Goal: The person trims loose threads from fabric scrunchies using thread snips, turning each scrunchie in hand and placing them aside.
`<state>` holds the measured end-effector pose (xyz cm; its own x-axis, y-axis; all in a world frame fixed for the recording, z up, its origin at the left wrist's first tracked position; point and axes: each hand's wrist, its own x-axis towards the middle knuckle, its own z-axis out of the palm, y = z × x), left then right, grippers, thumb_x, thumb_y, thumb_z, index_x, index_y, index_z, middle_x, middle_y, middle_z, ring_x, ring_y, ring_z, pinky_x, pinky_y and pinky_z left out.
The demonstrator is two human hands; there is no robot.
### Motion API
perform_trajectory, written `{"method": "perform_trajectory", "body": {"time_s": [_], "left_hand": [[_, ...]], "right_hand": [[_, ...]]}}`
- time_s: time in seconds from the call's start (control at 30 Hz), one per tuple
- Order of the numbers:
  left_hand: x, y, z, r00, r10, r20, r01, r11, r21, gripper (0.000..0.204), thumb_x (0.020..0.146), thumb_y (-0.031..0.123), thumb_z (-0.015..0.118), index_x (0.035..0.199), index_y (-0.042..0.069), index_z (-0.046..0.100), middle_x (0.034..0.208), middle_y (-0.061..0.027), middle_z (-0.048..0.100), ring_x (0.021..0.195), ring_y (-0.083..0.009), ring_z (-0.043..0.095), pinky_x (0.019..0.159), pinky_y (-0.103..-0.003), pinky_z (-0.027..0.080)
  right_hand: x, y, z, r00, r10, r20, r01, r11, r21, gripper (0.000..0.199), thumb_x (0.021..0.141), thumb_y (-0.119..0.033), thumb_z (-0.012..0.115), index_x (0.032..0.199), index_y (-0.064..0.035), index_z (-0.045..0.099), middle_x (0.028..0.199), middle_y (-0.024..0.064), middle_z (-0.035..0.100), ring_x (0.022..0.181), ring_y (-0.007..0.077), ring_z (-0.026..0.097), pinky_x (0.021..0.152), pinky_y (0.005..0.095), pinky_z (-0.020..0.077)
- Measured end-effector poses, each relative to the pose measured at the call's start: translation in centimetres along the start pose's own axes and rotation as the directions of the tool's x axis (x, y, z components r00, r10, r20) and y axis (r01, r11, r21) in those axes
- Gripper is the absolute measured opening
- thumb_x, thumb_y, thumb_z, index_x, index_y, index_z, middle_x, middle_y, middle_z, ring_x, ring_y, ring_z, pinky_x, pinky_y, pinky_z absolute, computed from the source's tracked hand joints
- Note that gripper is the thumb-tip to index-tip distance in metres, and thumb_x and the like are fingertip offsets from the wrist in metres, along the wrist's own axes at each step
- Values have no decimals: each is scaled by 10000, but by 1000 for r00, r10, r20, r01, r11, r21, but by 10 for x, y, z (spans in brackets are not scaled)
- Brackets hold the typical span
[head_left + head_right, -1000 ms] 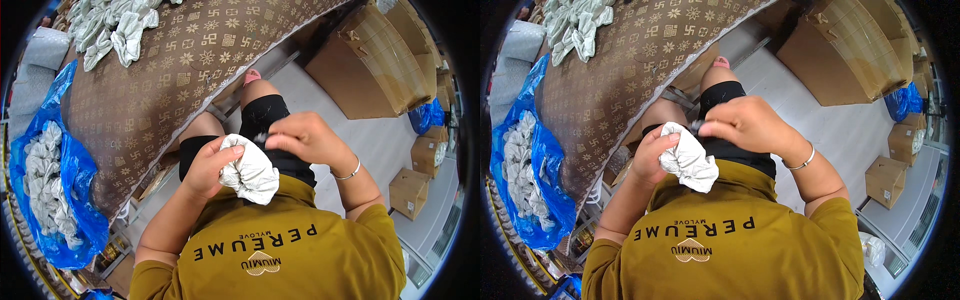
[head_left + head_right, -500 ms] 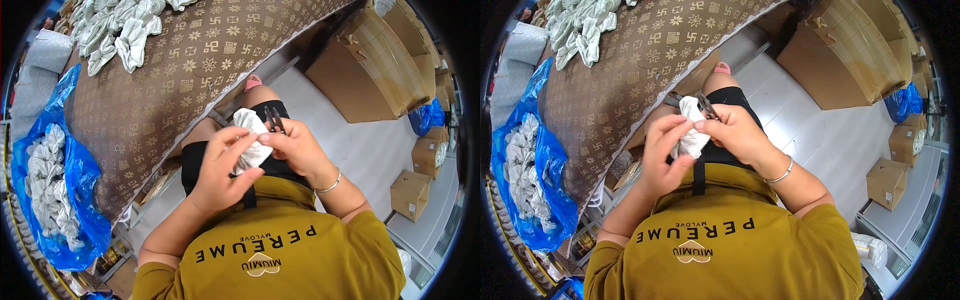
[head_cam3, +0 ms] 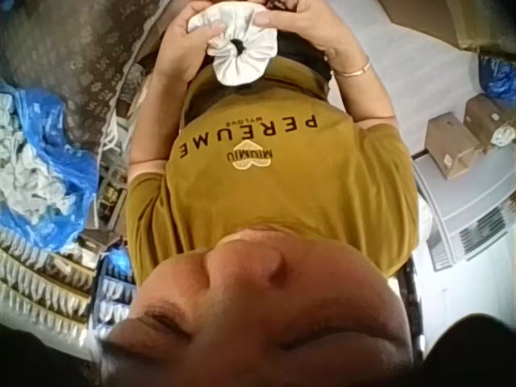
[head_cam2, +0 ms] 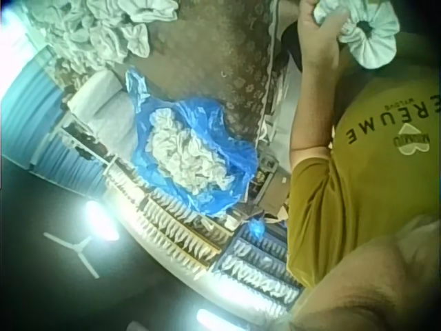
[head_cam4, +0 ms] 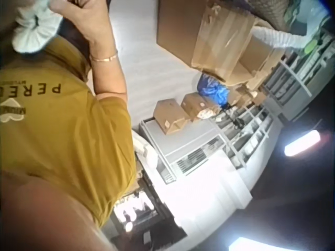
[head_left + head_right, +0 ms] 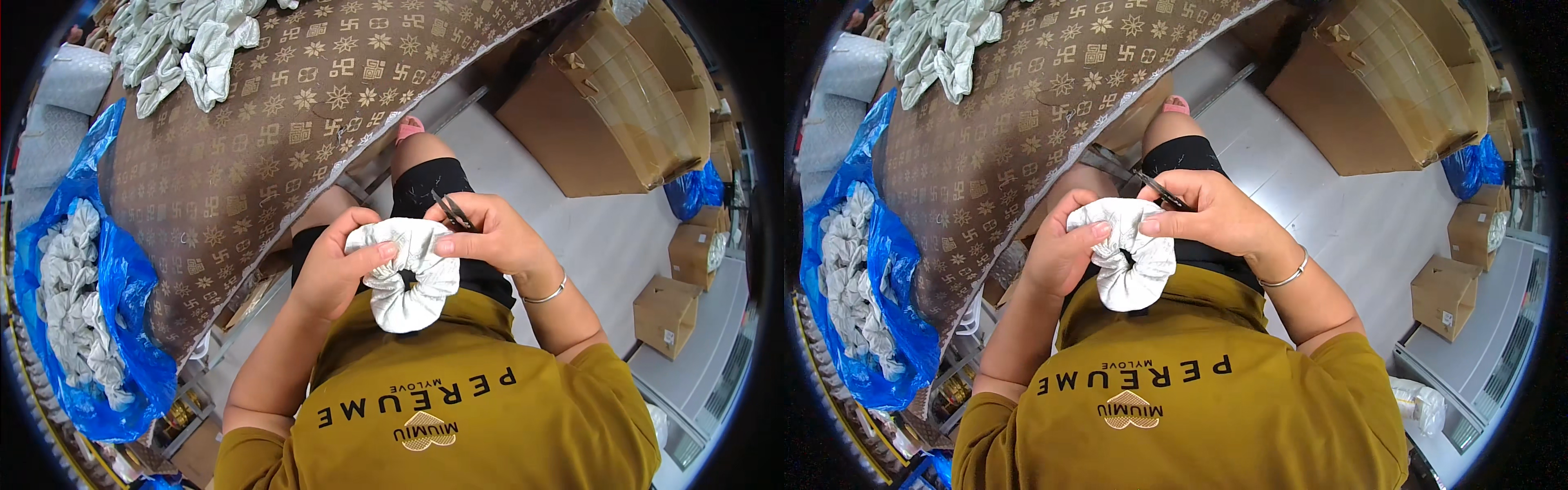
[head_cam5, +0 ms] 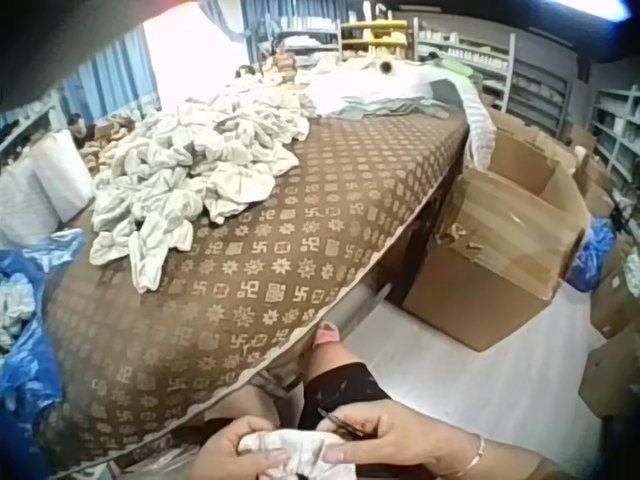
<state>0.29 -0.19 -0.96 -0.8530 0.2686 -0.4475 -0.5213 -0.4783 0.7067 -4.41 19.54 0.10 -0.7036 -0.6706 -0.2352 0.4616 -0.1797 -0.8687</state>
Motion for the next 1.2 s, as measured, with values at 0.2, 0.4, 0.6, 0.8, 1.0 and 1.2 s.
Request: {"method": "perform_trajectory", "body": {"time_s": [0.2, 0.4, 0.6, 0.8, 1.0, 1.2], "left_hand": [[1, -4, -1, 999, 17, 48, -12, 995, -103, 164, 738, -16, 556, 850, 56, 460, 860, -36, 548, 775, -105, 533, 703, -251, 434], [1, -4, -6, 1000, -21, -13, 20, 997, -72, 168, 740, -14, 554, 853, 58, 453, 817, -25, 542, 740, -92, 527, 668, -245, 431], [0, -5, -3, 999, -34, -4, 33, 999, -31, 174, 729, -12, 564, 848, 55, 456, 805, -28, 539, 729, -92, 526, 658, -236, 426], [-3, -5, -1, 999, -44, 16, 45, 998, -45, 177, 726, -6, 567, 852, 55, 459, 809, -35, 544, 729, -99, 530, 652, -232, 426], [-2, -11, 2, 996, -69, 59, 72, 996, -52, 199, 727, -24, 575, 878, 42, 464, 815, -42, 547, 739, -98, 535, 651, -234, 438], [-5, -18, 2, 976, -102, 193, 105, 994, -8, 264, 763, 57, 603, 990, 16, 474, 872, -29, 546, 815, -89, 519, 720, -222, 427]], "right_hand": [[6, 15, -7, 993, 90, -73, -95, 993, -75, 138, 778, -70, 588, 879, 22, 566, 788, 15, 590, 724, 57, 529, 655, 199, 430], [-3, 5, -9, 969, -235, -80, 150, 812, -564, 164, 765, -132, 607, 846, 5, 569, 722, 40, 590, 653, 102, 543, 588, 232, 424], [-3, -9, -8, 900, -399, 177, 312, 303, -900, 194, 720, -223, 628, 763, -43, 569, 578, 85, 509, 548, 219, 509, 492, 302, 389], [-3, -5, -11, 902, -382, 203, 318, 269, -909, 200, 713, -228, 634, 749, -45, 562, 555, 84, 485, 528, 224, 489, 474, 312, 377], [-12, -7, -8, 967, -240, 90, 237, 706, -667, 204, 692, -85, 667, 836, 3, 554, 681, 43, 553, 594, 70, 464, 541, 235, 383], [-21, 11, -13, 998, 60, -2, -58, 954, -296, 140, 696, -46, 664, 756, 17, 554, 634, -33, 522, 592, 25, 438, 512, 180, 340]]}}
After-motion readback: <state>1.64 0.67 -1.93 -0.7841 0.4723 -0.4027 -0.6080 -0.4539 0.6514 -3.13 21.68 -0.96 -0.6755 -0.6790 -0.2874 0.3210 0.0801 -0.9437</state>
